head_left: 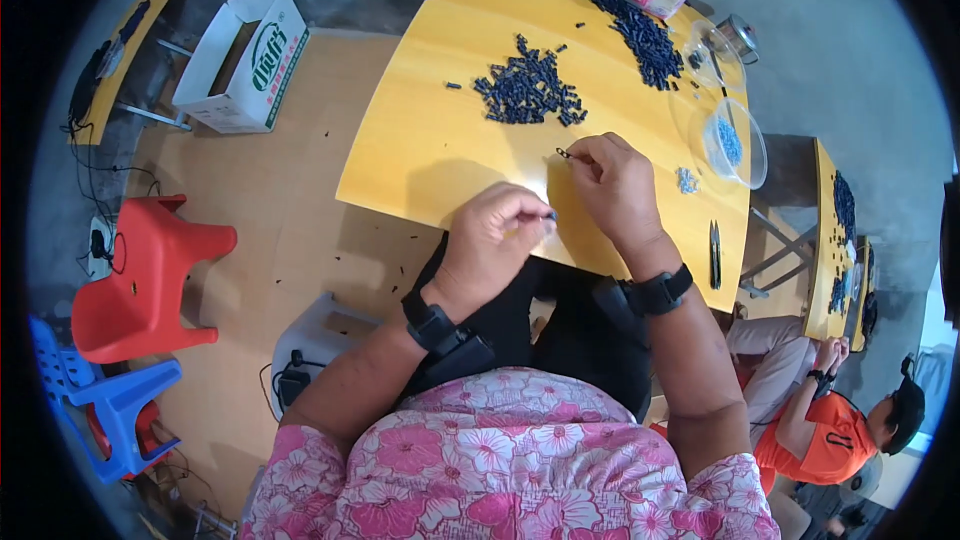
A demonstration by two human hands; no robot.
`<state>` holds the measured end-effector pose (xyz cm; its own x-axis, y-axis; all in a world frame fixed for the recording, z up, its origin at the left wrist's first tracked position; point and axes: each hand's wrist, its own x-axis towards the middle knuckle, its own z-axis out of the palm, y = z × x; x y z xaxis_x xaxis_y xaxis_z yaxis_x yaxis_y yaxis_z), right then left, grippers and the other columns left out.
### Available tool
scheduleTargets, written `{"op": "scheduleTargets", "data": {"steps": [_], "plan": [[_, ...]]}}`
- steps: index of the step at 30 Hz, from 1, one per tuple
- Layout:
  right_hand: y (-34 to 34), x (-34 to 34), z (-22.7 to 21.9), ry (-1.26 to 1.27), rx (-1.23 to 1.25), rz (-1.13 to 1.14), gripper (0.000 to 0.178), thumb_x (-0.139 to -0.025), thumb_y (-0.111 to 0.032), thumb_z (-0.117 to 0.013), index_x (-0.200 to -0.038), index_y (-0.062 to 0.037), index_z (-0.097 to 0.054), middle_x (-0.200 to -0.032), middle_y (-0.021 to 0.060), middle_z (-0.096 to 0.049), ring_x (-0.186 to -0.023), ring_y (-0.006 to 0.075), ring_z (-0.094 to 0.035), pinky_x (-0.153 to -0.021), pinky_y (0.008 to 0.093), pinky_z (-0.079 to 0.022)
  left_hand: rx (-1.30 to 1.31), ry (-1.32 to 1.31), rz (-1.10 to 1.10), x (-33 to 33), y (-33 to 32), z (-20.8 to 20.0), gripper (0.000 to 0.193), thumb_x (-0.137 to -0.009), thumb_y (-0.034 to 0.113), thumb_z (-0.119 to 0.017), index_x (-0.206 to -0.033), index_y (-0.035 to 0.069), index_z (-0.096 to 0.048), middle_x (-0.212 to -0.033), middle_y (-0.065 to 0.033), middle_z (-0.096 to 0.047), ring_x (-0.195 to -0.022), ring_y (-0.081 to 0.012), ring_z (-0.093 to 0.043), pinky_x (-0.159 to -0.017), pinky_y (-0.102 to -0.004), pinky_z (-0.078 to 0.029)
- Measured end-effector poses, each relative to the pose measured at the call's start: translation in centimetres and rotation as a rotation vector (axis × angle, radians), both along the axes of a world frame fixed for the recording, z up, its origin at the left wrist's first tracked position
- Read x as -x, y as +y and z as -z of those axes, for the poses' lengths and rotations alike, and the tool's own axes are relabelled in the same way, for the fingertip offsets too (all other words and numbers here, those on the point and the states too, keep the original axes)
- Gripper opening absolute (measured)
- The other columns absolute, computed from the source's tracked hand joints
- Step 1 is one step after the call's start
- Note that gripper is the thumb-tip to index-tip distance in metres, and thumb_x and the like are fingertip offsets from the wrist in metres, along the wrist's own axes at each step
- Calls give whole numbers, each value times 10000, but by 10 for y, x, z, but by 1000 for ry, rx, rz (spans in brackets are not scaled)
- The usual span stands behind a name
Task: Assembling small black plastic nozzle or valve components by inserting white seals and connecting parts at a manufacturing workstation.
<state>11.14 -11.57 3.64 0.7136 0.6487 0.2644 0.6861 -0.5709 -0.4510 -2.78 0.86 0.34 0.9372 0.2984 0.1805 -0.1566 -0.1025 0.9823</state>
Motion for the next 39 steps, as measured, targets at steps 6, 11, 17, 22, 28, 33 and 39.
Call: {"op": "scheduleTargets", "data": {"steps": [6, 11, 17, 22, 28, 33, 39], "plan": [[-25, 32, -30, 135, -10, -71, 98, -811, -91, -629, -883, -38, -668, -867, 164, -635, -842, 347, -638, -734, 408, -522, 372, -64, 56, -7, -4, 4, 133, -894, -46, -611, -1021, -8, -626, -1094, -75, -643, -1000, -110, -607, -903, -271, -496], [-36, 51, -47, 124, -33, -292, 66, -823, -78, -614, -865, -32, -637, -827, 171, -611, -773, 369, -609, -705, 426, -501, 253, 121, 126, 16, -12, -21, 124, -881, -17, -635, -1002, 1, -651, -990, -49, -670, -929, -97, -618, -849, -264, -506], [-71, 67, -59, 221, -49, -343, 123, -739, 37, -624, -849, -18, -621, -752, 155, -565, -645, 327, -570, -589, 381, -470, -78, -12, 184, 29, -27, -39, 121, -854, 81, -693, -938, -3, -671, -881, -58, -679, -838, -102, -621, -748, -265, -506], [-78, 74, -54, 290, -243, -272, 67, -785, 3, -650, -852, -4, -657, -776, 122, -633, -699, 231, -630, -646, 309, -490, 230, 75, 164, 38, -36, -44, 168, -876, 98, -687, -1001, -13, -675, -927, -52, -687, -858, -99, -622, -777, -261, -510], [-62, 94, -45, 517, -532, -239, 122, -821, -3, -679, -942, -5, -696, -805, 89, -664, -767, 187, -649, -691, 301, -507, 422, 52, 122, 52, -30, -55, 176, -897, 63, -645, -1051, -19, -668, -984, -74, -689, -883, -119, -647, -830, -258, -519], [-86, 104, -43, 385, -600, -118, 130, -826, 38, -669, -940, -15, -705, -827, 68, -677, -728, 133, -641, -658, 252, -511, 422, 41, 226, 42, -48, -62, 147, -916, 58, -625, -1041, -11, -662, -965, -56, -684, -865, -102, -641, -817, -241, -518], [-97, 109, -43, 399, -608, -102, 85, -843, 5, -669, -926, -9, -675, -806, 48, -655, -717, 106, -620, -642, 237, -497, 430, 76, 231, 48, -54, -60, 136, -911, 44, -627, -1038, 4, -657, -963, -61, -682, -868, -112, -645, -808, -261, -530]]}}
